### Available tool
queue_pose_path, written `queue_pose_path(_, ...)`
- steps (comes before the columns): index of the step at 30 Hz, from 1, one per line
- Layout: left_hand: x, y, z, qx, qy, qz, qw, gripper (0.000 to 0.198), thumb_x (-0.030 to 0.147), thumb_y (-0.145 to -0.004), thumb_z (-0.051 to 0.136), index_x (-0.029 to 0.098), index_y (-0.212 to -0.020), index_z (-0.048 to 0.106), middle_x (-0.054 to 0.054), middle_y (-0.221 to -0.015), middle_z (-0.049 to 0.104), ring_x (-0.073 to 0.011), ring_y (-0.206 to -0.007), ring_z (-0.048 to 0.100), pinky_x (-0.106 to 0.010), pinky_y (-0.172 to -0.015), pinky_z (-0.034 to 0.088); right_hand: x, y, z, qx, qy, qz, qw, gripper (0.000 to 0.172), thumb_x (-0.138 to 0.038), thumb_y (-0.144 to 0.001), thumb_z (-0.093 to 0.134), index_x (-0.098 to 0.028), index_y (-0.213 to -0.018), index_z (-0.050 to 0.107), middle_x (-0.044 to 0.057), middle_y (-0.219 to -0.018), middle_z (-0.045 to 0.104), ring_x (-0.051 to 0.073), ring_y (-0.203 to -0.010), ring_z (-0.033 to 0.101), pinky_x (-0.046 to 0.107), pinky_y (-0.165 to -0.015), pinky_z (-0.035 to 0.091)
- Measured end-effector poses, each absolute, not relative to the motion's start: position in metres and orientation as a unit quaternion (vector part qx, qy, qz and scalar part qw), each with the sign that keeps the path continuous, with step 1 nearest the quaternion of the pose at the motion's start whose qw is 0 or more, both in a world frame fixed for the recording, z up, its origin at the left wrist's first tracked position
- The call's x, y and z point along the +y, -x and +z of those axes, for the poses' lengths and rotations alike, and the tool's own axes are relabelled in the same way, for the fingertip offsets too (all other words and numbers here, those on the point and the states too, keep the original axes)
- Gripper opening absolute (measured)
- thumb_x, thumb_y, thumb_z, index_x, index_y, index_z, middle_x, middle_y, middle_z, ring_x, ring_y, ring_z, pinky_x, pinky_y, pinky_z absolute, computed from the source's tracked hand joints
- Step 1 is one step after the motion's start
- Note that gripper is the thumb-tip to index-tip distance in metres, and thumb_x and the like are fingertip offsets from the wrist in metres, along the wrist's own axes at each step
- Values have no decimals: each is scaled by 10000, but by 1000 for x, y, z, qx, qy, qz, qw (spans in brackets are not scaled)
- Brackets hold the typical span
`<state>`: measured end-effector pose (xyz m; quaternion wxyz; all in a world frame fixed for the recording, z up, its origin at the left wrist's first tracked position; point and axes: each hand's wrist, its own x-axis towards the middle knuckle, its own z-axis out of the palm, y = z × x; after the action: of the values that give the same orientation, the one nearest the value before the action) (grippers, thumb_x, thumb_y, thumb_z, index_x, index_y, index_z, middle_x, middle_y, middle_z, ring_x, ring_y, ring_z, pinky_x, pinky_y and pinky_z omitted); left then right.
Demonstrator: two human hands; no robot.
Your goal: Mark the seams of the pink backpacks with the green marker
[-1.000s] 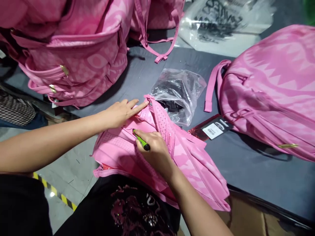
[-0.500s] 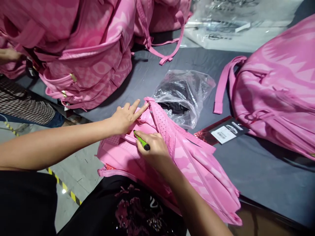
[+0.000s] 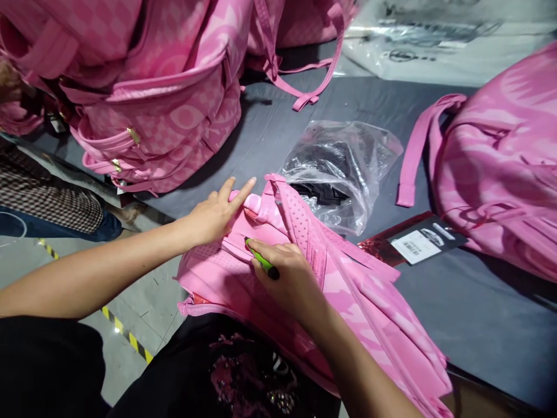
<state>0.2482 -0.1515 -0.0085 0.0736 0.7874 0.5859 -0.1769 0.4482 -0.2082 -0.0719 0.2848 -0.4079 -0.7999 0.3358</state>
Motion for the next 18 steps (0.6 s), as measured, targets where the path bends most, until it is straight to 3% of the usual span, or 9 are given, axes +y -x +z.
queue_pose_path(4, -146, -241, -6, 553, -813, -160, 87, 1035, 119, -842, 570, 267, -1601, -117, -224, -1561, 293, -320, -1280, 560, -368, -909, 542, -206, -446, -67, -798, 413, 354, 259, 243, -140, -880, 562, -202, -1058, 715, 70, -906, 776, 231, -818, 715, 384, -865, 493)
queue_pose_path(10, -146, -231, -12, 538, -826, -132, 101, 1007, 118, -854, 544, 290, -1600, -111, -207, -1605, 212, -341, -1294, 541, -409, -916, 546, -205, -442, -62, -795, 419, 363, 247, 178, -135, -876, 560, -205, -933, 713, 48, -825, 760, 223, -800, 717, 357, -852, 490)
queue_pose_path(18, -144, -229, -16, 535, -828, -117, 122, 1035, 91, -838, 553, 302, -1595, -120, -223, -1613, 192, -367, -1319, 516, -448, -923, 542, -200, -418, -65, -775, 401, 412, 262, 288, -143, -885, 570, -219, -1121, 718, 56, -1054, 776, 226, -972, 728, 345, -901, 511)
